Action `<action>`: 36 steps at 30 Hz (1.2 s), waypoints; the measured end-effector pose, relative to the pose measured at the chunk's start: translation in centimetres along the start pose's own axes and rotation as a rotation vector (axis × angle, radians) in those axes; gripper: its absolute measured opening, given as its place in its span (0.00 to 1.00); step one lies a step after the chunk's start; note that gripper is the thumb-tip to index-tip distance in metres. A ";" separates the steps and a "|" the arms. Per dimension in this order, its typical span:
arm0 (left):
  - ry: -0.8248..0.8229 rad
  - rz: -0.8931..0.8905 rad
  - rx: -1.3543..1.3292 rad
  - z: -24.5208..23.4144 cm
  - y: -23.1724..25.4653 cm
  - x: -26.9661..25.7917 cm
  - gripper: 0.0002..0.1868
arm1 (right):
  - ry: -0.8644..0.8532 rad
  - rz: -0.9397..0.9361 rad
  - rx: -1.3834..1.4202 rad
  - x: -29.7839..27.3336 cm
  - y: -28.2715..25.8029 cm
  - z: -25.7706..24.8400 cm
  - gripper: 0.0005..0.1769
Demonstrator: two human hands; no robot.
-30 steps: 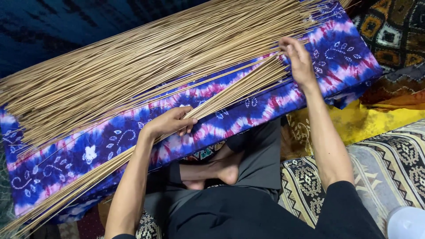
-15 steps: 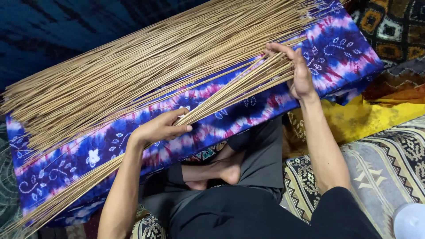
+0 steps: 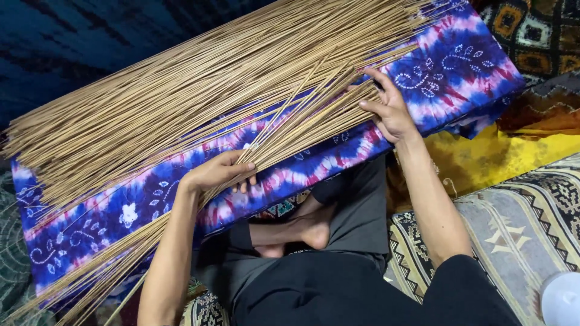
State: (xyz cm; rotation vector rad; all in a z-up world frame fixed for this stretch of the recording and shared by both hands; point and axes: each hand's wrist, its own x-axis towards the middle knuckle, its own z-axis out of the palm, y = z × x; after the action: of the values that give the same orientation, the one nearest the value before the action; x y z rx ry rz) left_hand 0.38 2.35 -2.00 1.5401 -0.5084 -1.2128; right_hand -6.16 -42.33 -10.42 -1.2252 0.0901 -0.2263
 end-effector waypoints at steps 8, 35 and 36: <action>0.001 -0.004 -0.032 -2.1 -4.2 1.2 0.05 | 0.071 0.040 -0.039 0.0 -1.1 1.5 0.33; -0.151 -0.117 0.083 0.0 1.6 -0.4 0.14 | -0.001 -0.237 -0.441 1.3 -6.7 4.6 0.37; -0.164 -0.121 0.100 0.5 2.4 -0.5 0.21 | -0.067 -0.207 -0.410 1.2 -6.9 5.6 0.43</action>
State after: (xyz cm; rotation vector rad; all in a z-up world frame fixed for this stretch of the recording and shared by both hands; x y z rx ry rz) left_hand 0.36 1.68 0.41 1.5815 -0.5975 -1.4346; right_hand -4.75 -39.65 -1.98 -1.6512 -0.0524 -0.3583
